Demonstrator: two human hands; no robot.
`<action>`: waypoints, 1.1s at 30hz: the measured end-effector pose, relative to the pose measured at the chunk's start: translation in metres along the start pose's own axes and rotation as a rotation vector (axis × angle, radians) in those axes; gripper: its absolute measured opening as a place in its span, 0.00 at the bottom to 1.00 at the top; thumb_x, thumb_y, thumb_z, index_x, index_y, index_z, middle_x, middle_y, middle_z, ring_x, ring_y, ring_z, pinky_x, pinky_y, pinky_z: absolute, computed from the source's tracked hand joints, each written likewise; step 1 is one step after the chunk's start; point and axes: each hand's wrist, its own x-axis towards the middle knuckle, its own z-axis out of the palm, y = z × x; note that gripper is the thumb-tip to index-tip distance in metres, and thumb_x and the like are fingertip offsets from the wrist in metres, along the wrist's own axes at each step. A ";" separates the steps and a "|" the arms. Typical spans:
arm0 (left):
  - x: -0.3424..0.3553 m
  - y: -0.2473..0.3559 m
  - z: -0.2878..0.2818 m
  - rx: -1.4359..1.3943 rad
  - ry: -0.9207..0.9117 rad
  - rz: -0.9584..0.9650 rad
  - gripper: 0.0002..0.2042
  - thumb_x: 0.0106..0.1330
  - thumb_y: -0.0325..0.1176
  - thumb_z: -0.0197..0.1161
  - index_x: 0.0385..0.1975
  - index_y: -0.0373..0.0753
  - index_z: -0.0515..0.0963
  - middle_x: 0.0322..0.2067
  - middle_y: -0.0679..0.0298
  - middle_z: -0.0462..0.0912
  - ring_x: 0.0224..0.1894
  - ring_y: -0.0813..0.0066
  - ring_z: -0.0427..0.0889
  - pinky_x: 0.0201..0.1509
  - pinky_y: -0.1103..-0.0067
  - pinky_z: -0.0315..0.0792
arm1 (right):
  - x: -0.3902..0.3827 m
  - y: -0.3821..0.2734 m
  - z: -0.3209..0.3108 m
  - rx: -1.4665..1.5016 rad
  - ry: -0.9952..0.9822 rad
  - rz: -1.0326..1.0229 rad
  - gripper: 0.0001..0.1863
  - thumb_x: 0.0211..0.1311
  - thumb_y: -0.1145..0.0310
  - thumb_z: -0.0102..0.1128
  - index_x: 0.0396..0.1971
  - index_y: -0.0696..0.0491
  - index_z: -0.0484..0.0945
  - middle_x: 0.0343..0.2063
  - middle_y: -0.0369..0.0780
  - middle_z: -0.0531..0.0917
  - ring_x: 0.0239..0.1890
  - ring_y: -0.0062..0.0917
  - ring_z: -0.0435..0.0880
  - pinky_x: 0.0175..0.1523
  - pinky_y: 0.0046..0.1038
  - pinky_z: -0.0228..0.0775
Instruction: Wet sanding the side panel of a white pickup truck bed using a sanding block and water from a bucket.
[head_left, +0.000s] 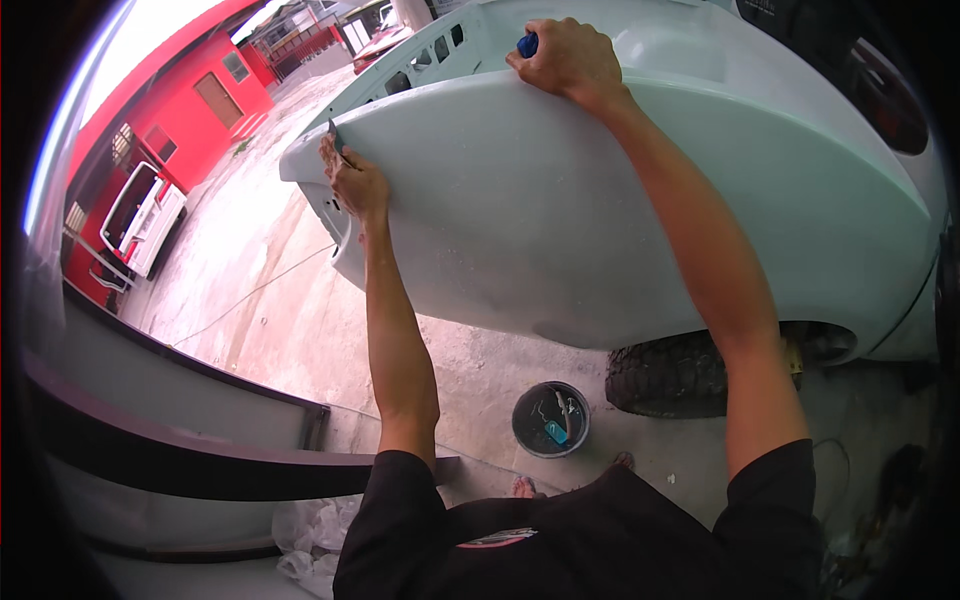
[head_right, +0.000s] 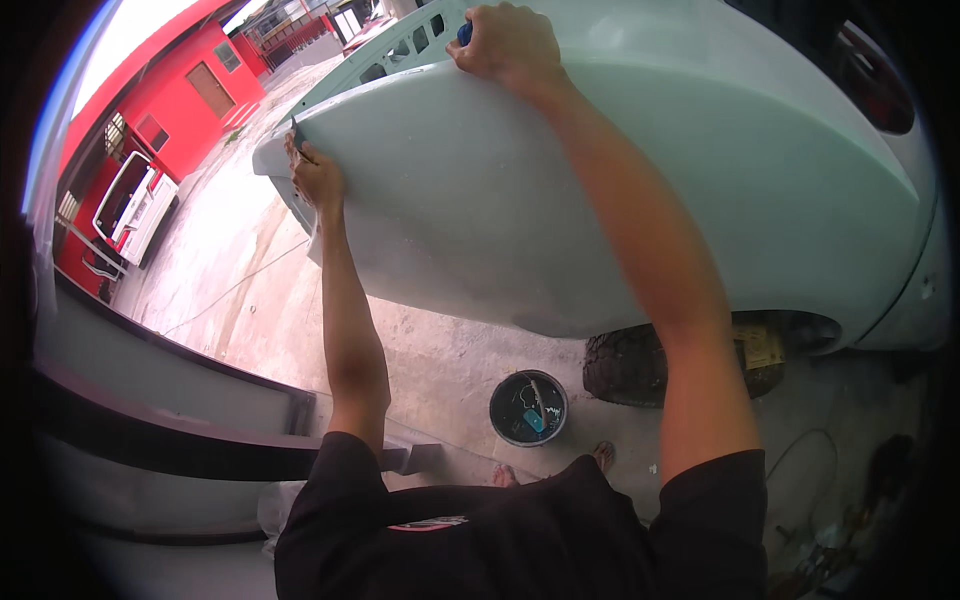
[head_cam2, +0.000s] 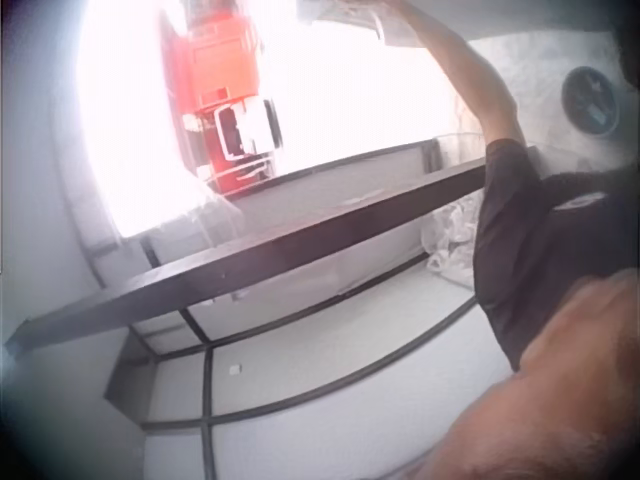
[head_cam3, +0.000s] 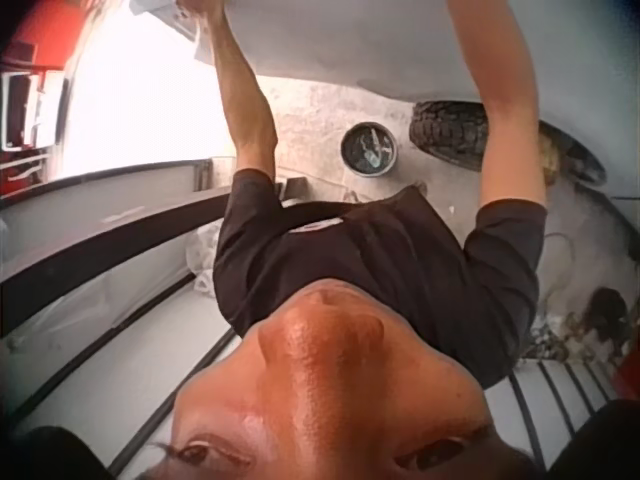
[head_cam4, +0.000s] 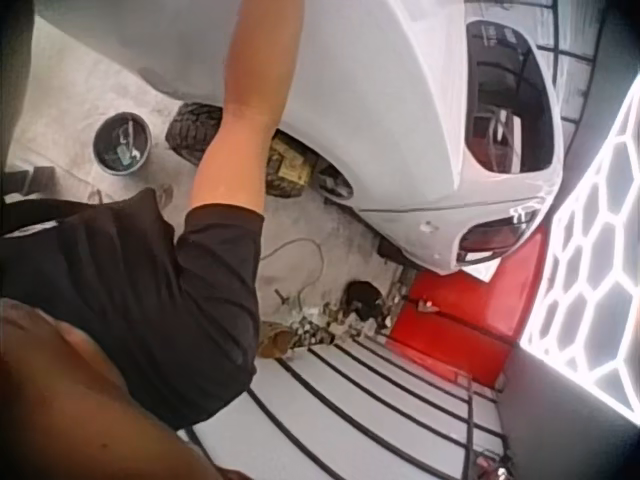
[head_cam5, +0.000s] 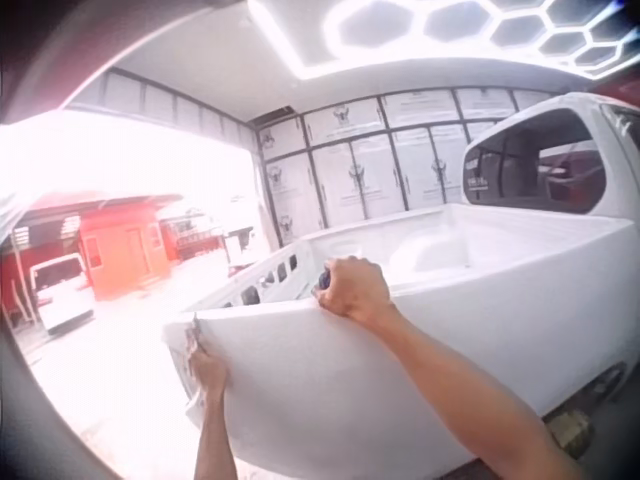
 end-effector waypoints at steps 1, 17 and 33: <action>-0.036 0.015 0.015 -0.039 -0.011 0.200 0.22 0.76 0.33 0.44 0.66 0.31 0.68 0.68 0.47 0.68 0.73 0.53 0.62 0.77 0.59 0.51 | 0.001 0.006 -0.002 -0.053 -0.065 0.038 0.25 0.53 0.49 0.64 0.46 0.51 0.86 0.28 0.45 0.88 0.33 0.41 0.89 0.43 0.38 0.82; -0.031 0.014 0.006 -0.076 -0.033 0.435 0.22 0.76 0.30 0.43 0.67 0.39 0.69 0.67 0.56 0.71 0.73 0.58 0.63 0.78 0.62 0.50 | -0.005 0.002 0.002 0.033 -0.037 0.014 0.20 0.51 0.49 0.66 0.37 0.48 0.86 0.29 0.42 0.88 0.33 0.36 0.89 0.42 0.36 0.81; -0.036 0.014 0.012 -0.013 0.011 0.168 0.23 0.77 0.36 0.46 0.70 0.40 0.66 0.71 0.57 0.66 0.76 0.59 0.56 0.78 0.59 0.45 | -0.039 -0.020 0.039 -0.037 0.358 -0.742 0.20 0.48 0.58 0.76 0.42 0.37 0.79 0.42 0.32 0.83 0.58 0.37 0.76 0.66 0.50 0.64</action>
